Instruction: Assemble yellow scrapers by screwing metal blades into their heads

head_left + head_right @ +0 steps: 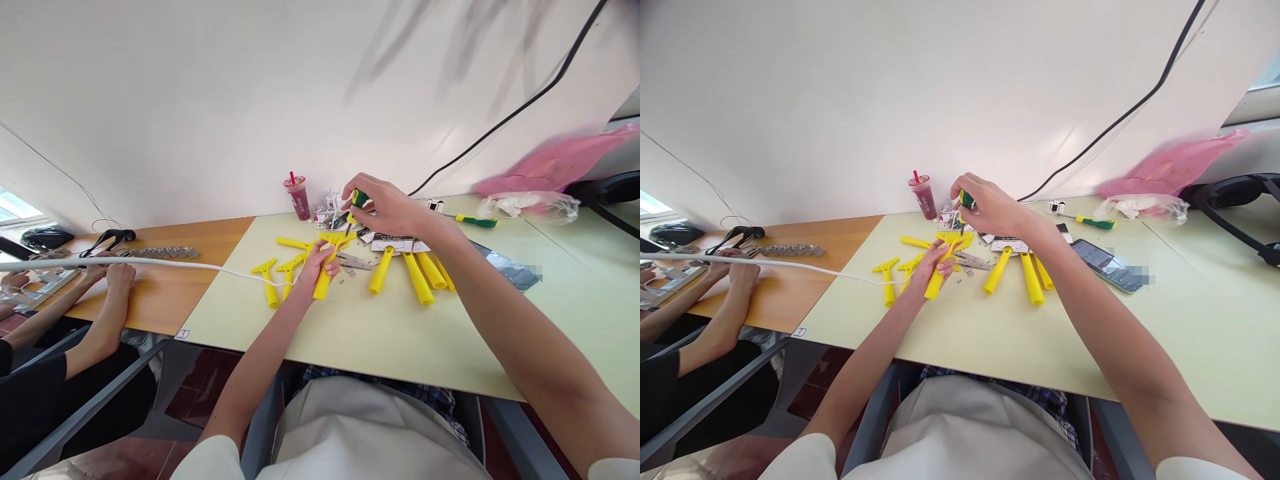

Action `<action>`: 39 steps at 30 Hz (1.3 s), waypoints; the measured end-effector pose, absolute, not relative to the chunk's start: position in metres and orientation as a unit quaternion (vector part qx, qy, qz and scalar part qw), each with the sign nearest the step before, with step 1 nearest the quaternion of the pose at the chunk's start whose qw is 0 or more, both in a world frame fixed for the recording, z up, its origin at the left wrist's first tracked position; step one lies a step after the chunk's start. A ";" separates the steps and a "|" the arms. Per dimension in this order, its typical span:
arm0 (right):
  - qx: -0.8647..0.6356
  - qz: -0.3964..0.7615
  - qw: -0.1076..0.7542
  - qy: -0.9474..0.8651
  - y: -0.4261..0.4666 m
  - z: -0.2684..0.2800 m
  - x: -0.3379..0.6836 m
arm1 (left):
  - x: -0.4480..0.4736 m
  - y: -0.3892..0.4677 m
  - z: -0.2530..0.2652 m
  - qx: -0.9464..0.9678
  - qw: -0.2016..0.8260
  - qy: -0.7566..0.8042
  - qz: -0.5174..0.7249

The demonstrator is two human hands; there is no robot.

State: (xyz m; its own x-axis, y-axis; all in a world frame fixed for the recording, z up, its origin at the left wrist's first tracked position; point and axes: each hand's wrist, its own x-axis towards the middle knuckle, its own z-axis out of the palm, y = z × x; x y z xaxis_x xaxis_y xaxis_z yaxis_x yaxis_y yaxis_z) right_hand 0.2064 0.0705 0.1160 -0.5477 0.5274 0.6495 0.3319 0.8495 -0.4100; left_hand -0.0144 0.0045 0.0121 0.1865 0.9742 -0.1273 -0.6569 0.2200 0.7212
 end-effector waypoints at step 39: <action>-0.288 0.085 0.326 -0.897 0.080 0.109 0.208 | -0.011 0.006 0.001 0.269 0.705 0.335 0.564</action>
